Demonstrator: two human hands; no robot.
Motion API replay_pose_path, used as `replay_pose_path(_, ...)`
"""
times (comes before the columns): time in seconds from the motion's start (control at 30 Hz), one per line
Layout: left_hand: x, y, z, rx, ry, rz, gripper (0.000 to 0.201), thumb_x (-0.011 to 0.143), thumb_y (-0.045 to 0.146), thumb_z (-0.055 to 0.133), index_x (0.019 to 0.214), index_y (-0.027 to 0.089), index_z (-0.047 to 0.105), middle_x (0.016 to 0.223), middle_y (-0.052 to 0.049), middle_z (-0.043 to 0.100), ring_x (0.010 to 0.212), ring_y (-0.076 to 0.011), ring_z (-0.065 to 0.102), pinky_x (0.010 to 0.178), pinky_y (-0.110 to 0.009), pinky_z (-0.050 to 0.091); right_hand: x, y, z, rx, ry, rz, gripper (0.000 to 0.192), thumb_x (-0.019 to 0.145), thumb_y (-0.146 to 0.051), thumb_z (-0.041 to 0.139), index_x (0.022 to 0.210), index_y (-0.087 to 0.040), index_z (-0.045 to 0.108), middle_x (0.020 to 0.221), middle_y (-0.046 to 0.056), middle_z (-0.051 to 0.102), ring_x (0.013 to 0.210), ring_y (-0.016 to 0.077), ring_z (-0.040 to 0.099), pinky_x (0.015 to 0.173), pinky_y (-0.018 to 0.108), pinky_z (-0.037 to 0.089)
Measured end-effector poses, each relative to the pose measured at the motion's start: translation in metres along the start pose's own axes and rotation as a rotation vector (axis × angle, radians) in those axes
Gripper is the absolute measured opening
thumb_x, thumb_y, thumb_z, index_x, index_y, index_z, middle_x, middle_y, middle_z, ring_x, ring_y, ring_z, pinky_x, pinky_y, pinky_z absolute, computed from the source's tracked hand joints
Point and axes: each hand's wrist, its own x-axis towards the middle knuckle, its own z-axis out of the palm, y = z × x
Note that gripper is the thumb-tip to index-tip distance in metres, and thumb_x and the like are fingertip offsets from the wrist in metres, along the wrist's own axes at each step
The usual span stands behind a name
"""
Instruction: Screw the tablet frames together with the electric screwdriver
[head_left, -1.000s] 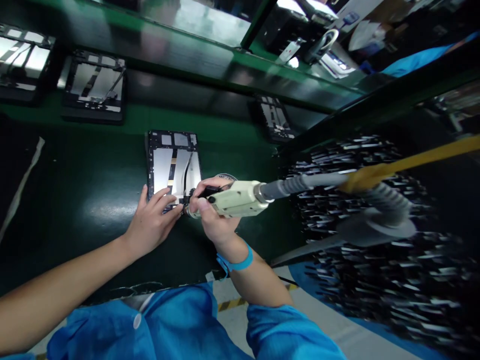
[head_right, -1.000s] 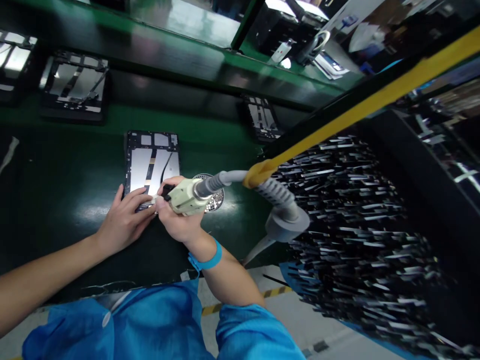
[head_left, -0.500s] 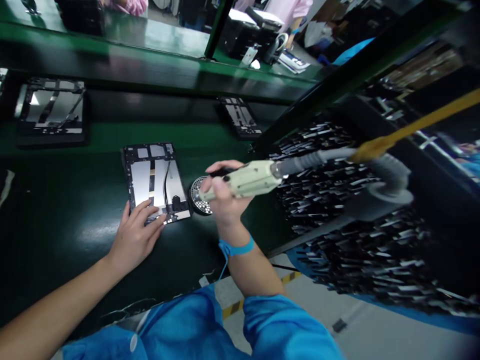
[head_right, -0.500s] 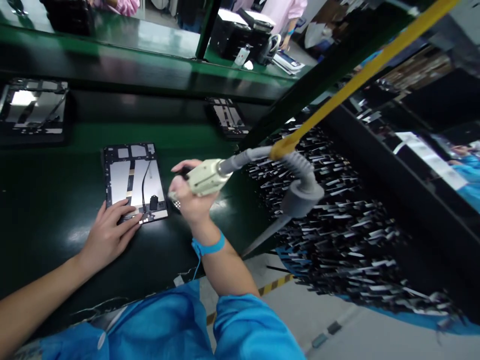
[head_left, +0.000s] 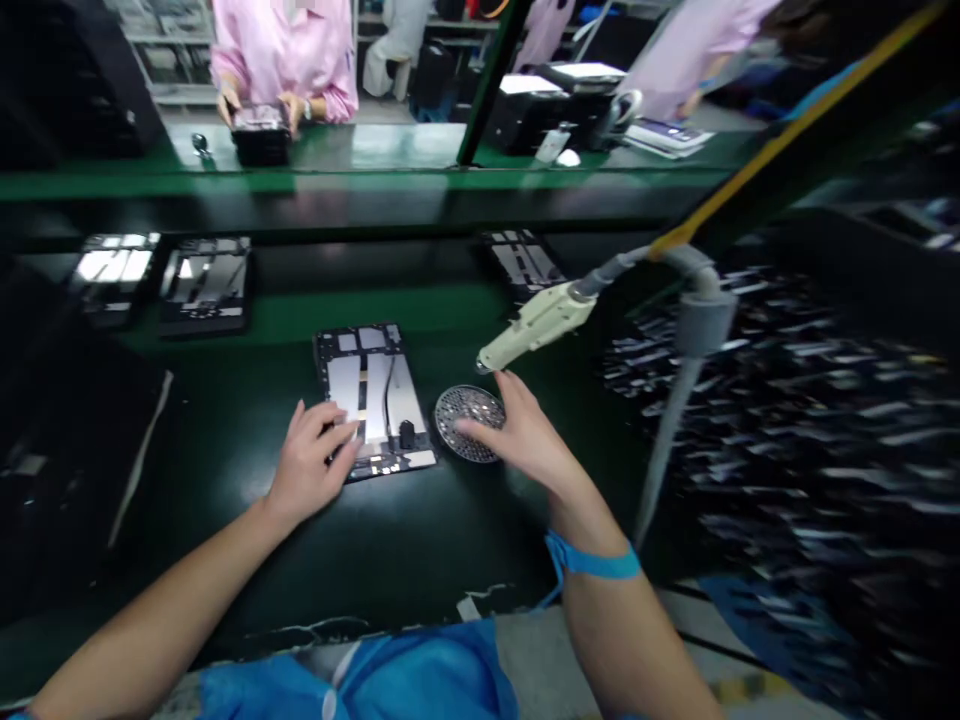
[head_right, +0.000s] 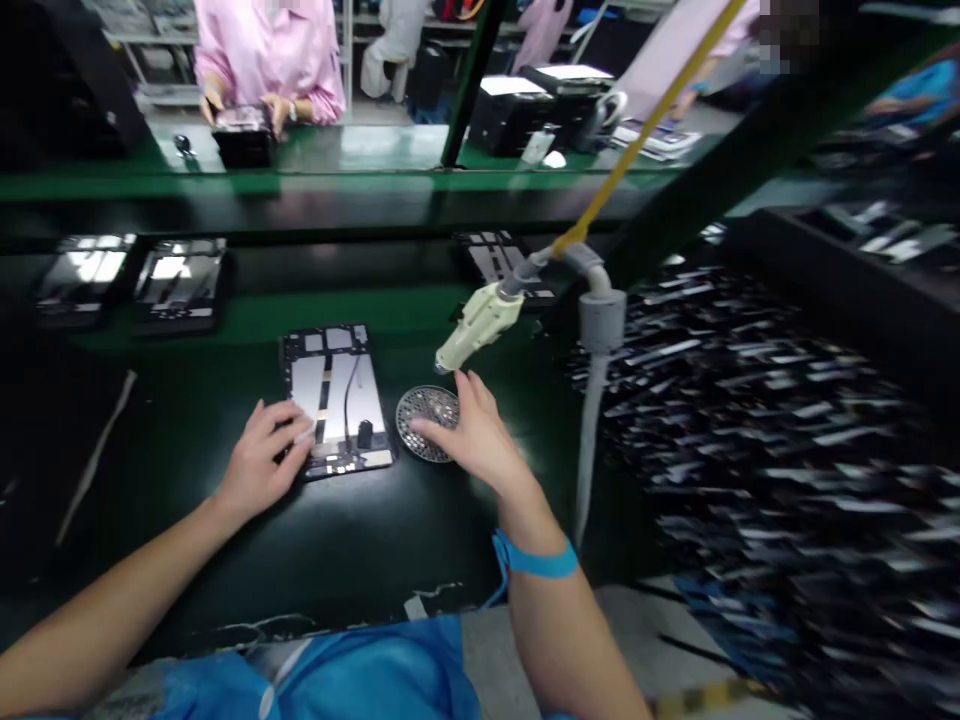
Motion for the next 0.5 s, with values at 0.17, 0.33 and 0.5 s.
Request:
replay_pose_path(0.17, 0.077, -0.096, -0.033, 0.272, 0.282, -0.628, 0.043, 0.094, 0.038, 0.064, 0.133, 0.019, 0.065, 0.148, -0.015, 0.053, 0.142, -0.0276, 0.048, 0.121, -0.041, 0.038, -0.010, 0.004, 0.028, -0.112, -0.071, -0.039, 0.107, 0.078, -0.071, 0.067, 0.160, -0.013, 0.029, 0.162, 0.027, 0.037, 0.154, 0.0473, 0.032, 0.122, 0.065, 0.030)
replay_pose_path(0.33, 0.129, -0.173, -0.061, 0.387, 0.516, -1.021, 0.062, 0.094, 0.033, 0.057, 0.147, 0.004, 0.043, 0.160, -0.030, 0.031, 0.153, -0.0439, 0.025, 0.125, -0.064, 0.019, -0.005, 0.001, 0.029, -0.136, -0.044, -0.167, 0.095, 0.081, -0.062, 0.067, 0.157, -0.016, 0.034, 0.152, 0.025, 0.048, 0.145, 0.0454, 0.043, 0.117, 0.061, 0.037)
replay_pose_path(0.5, 0.145, -0.208, -0.091, 0.395, 0.673, -1.379, 0.050, 0.098, 0.030, 0.050, 0.138, 0.002, 0.046, 0.150, -0.035, 0.040, 0.148, -0.0474, 0.032, 0.118, -0.073, 0.021, -0.003, 0.010, 0.017, -0.116, -0.116, -0.152, 0.098, 0.074, -0.051, 0.071, 0.157, -0.013, 0.035, 0.155, 0.025, 0.046, 0.146, 0.0437, 0.042, 0.120, 0.059, 0.035)
